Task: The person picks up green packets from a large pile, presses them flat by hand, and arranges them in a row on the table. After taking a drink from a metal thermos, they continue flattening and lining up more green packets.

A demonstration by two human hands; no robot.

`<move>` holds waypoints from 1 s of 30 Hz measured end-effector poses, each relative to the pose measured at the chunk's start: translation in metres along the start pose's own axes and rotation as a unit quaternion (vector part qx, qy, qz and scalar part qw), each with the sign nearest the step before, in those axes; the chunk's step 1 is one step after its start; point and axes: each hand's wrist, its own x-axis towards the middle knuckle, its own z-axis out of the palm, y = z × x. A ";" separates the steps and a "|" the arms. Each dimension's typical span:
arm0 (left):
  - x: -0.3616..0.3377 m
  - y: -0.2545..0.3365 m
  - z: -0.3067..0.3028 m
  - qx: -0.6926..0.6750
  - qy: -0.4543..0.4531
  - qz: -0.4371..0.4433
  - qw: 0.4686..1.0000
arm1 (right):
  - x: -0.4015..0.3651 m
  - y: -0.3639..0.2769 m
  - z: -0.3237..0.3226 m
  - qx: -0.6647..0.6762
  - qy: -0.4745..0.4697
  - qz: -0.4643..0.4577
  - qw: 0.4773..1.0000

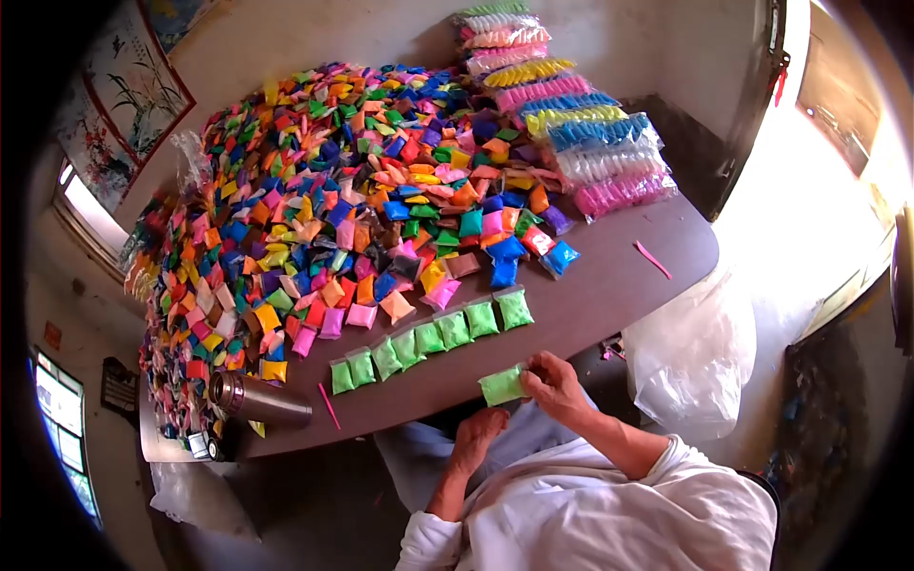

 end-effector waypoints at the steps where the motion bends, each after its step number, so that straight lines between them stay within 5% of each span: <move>1: 0.002 0.004 0.001 -0.002 -0.012 0.023 1.000 | -0.006 0.001 0.001 0.025 0.027 -0.001 0.999; 11: -0.014 0.010 0.011 0.030 0.071 0.048 0.996 | -0.010 0.023 -0.011 0.099 -0.111 0.016 0.989; 21: -0.032 0.005 0.026 0.109 -0.002 0.079 0.991 | -0.008 -0.007 -0.017 -0.019 -0.300 0.142 0.943; 30: -0.040 0.004 0.033 0.069 0.039 0.069 0.994 | -0.023 0.004 -0.004 0.083 -0.275 0.117 0.951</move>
